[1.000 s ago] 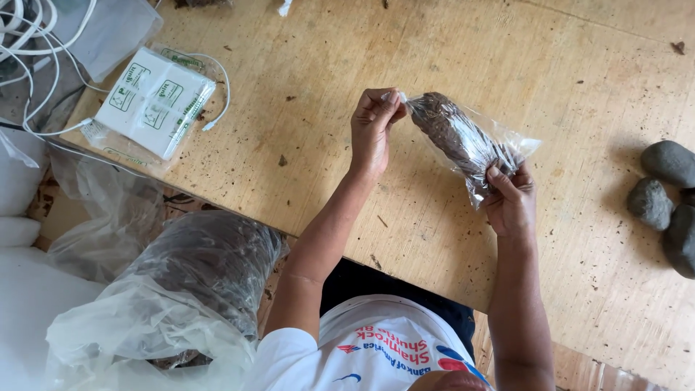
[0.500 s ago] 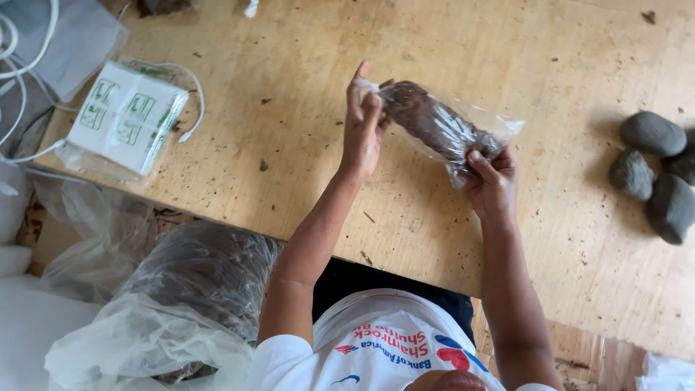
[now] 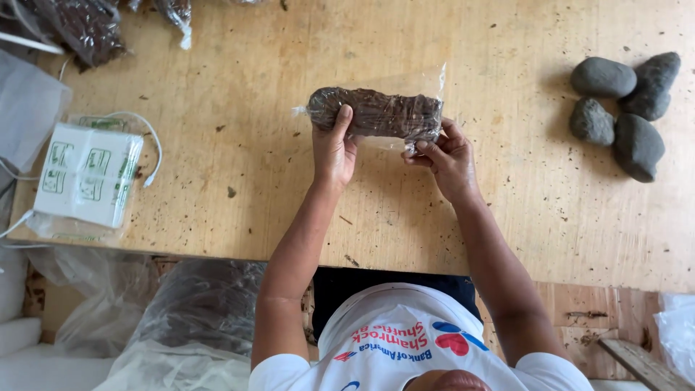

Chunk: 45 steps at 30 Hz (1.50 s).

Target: The person handles multiple plastic-wrapped bundles of dark material on a wooden table, arranging them into a pile. They then pick up a bundle, open the plastic, and re-tie it. The person repeats this process with another bundle, adjusting the plastic wrap and tying it closed.

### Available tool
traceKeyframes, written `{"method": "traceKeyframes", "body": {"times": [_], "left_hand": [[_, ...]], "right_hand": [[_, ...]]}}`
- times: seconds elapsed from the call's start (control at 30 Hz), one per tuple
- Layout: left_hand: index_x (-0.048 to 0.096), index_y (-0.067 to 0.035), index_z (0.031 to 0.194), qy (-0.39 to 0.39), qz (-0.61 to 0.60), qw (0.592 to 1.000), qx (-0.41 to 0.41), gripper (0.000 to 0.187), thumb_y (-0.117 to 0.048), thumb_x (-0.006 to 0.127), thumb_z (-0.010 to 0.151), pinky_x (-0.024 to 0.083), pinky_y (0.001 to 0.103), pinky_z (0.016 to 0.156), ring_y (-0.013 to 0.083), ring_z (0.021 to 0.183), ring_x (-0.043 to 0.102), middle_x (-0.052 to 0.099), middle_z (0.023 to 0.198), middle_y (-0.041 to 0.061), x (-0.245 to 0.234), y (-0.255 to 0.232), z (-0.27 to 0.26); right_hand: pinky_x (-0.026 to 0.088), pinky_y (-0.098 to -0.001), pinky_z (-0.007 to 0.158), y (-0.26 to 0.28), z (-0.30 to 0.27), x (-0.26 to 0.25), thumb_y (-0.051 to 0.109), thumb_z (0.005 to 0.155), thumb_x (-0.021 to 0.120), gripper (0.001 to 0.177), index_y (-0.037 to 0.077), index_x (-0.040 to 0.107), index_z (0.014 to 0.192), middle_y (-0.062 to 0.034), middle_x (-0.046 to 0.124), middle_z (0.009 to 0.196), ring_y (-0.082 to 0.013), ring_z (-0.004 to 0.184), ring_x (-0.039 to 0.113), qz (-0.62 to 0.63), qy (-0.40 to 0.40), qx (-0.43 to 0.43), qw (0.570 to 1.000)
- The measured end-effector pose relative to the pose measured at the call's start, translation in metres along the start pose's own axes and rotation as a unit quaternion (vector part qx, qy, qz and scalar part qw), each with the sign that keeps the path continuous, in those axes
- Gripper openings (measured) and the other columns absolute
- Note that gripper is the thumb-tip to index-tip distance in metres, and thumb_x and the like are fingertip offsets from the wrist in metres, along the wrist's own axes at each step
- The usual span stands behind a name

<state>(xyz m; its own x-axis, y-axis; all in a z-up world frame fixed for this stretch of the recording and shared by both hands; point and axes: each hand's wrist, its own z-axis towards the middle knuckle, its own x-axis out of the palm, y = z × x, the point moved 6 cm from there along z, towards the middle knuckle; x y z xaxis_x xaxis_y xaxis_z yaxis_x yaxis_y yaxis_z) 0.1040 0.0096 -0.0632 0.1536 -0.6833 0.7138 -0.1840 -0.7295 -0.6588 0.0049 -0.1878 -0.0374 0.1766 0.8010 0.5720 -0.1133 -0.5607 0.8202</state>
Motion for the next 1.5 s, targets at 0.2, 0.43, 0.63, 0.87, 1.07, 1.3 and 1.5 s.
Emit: {"method": "traceKeyframes", "body": {"times": [0.2,0.43,0.63,0.87,1.07,1.3,1.5], "left_hand": [[0.068,-0.019,0.112,0.08,0.038,0.987,-0.13,0.031,-0.013,0.085,0.087,0.065,0.056,0.085,0.0384,0.101,0.074,0.075,0.112,0.011,0.039,0.008,-0.035],[0.07,-0.012,0.11,0.044,0.006,0.988,-0.146,0.027,-0.008,0.084,0.087,0.068,0.053,0.08,0.0366,0.095,0.076,0.076,0.107,0.011,0.035,0.012,-0.031],[0.069,-0.013,0.114,0.025,-0.01,0.989,-0.145,0.029,-0.015,0.083,0.089,0.067,0.05,0.088,0.031,0.099,0.076,0.076,0.111,0.008,0.034,0.015,-0.032],[0.066,-0.016,0.119,0.054,0.056,0.993,-0.087,0.03,-0.017,0.079,0.093,0.068,0.048,0.092,0.0285,0.101,0.076,0.073,0.116,0.006,0.04,0.008,-0.038],[0.062,-0.021,0.128,0.112,0.079,0.988,-0.068,0.034,-0.015,0.073,0.096,0.064,0.055,0.097,0.0329,0.107,0.074,0.071,0.126,0.007,0.048,0.006,-0.045],[0.061,-0.022,0.133,0.144,0.052,0.987,-0.05,0.038,-0.02,0.073,0.096,0.062,0.059,0.098,0.0373,0.114,0.071,0.069,0.128,0.011,0.031,0.013,-0.033],[0.058,-0.022,0.136,0.147,0.085,0.985,0.009,0.039,-0.022,0.07,0.099,0.063,0.056,0.095,0.0347,0.117,0.07,0.068,0.13,0.009,0.026,0.004,-0.029]], "right_hand": [[0.066,-0.0374,0.056,0.009,-0.001,-0.005,0.0,0.102,0.059,0.006,0.002,0.055,0.106,-0.021,0.072,0.082,-0.0278,0.064,0.075,-0.077,-0.049,0.008,0.996],[0.063,-0.0403,0.045,0.001,-0.003,-0.004,0.009,0.105,0.062,0.011,-0.002,0.059,0.105,-0.024,0.07,0.074,-0.0297,0.055,0.072,-0.139,-0.063,-0.026,0.988],[0.056,-0.0334,0.042,-0.003,-0.009,-0.006,-0.004,0.104,0.052,0.014,0.001,0.063,0.11,-0.0168,0.065,0.065,-0.0222,0.049,0.066,-0.145,-0.019,-0.092,0.985],[0.058,-0.031,0.046,0.023,-0.006,0.004,0.013,0.102,0.066,0.012,0.002,0.069,0.104,-0.0155,0.069,0.082,-0.0199,0.059,0.071,-0.147,0.012,-0.117,0.982],[0.051,-0.0254,0.041,0.028,-0.007,-0.005,0.019,0.104,0.065,0.024,0.002,0.069,0.088,-0.0066,0.061,0.065,-0.0128,0.051,0.064,-0.164,-0.055,-0.125,0.977],[0.052,-0.0228,0.041,0.038,-0.016,0.022,0.014,0.106,0.06,0.02,0.006,0.064,0.088,-0.0091,0.066,0.062,-0.0127,0.052,0.066,-0.124,0.045,-0.095,0.987],[0.065,-0.0316,0.058,0.025,-0.008,0.01,0.022,0.095,0.077,0.049,-0.001,0.057,0.134,-0.0181,0.07,0.089,-0.0186,0.076,0.07,-0.136,0.05,-0.088,0.986]]}}
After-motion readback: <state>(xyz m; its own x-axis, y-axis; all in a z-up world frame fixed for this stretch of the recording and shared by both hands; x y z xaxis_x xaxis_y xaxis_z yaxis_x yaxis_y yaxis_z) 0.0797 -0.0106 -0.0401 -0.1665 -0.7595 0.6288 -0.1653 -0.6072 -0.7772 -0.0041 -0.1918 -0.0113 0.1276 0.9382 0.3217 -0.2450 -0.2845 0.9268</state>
